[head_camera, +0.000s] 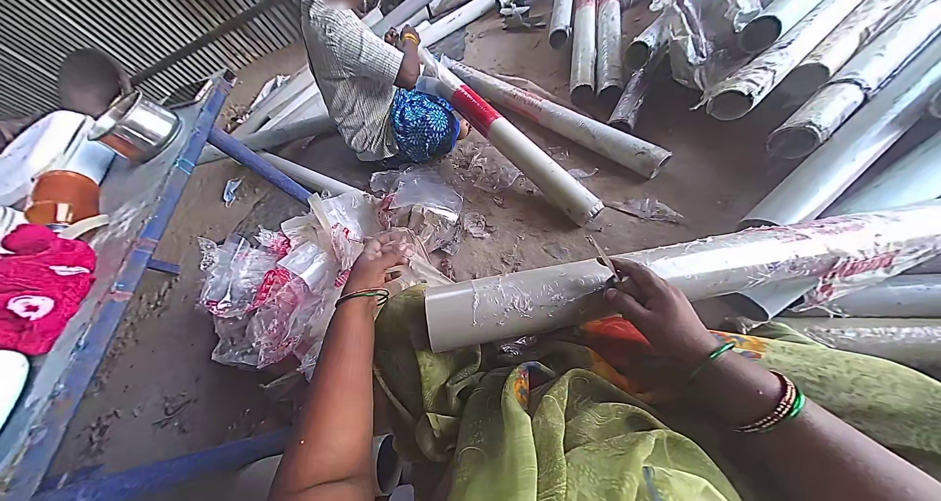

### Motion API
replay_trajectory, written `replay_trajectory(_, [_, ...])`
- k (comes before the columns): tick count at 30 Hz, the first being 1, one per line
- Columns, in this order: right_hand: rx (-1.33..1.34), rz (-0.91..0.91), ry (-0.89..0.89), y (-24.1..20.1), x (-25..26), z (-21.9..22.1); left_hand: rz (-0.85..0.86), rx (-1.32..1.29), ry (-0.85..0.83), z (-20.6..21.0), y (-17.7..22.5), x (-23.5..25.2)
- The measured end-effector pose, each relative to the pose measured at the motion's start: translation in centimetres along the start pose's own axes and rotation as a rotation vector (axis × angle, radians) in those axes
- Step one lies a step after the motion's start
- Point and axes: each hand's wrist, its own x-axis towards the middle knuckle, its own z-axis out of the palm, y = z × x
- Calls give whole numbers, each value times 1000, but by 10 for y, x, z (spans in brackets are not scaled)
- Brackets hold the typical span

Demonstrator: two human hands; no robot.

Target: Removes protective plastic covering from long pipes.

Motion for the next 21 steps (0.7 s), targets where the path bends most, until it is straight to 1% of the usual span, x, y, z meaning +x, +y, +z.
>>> replay_trajectory(1, [-3,1,-2,-1,0,0,-7,-39,69,-8,-1,-6])
replay_trajectory(2, [-6,2,-5,-2,0,0,31,-21,130,-16,-3,-13])
replay_trajectory(4, [-15,-5,4,-2,1,0,183,114,155,-28,-14,-26])
replay_trajectory(5, [-19,-5,11,-1,1,0,265,204,119,-33,-23,-31])
replay_trajectory(7, [-18,-9,20,-1,1,1,440,397,-15,-32,-37,-43])
replay_trajectory(9, [-24,-25,37,2,2,2,636,584,-137,-21,-44,-53])
replay_trajectory(10, [-26,-32,45,3,2,3,676,655,-177,-13,-46,-55])
replay_trajectory(12, [-27,-35,55,4,2,5,650,720,-196,3,-43,-60])
replay_trajectory(16, [-41,-34,61,2,0,5,589,635,-97,19,-33,-58])
replay_trajectory(21, [-15,-34,80,1,0,4,779,640,-23,21,-30,-56])
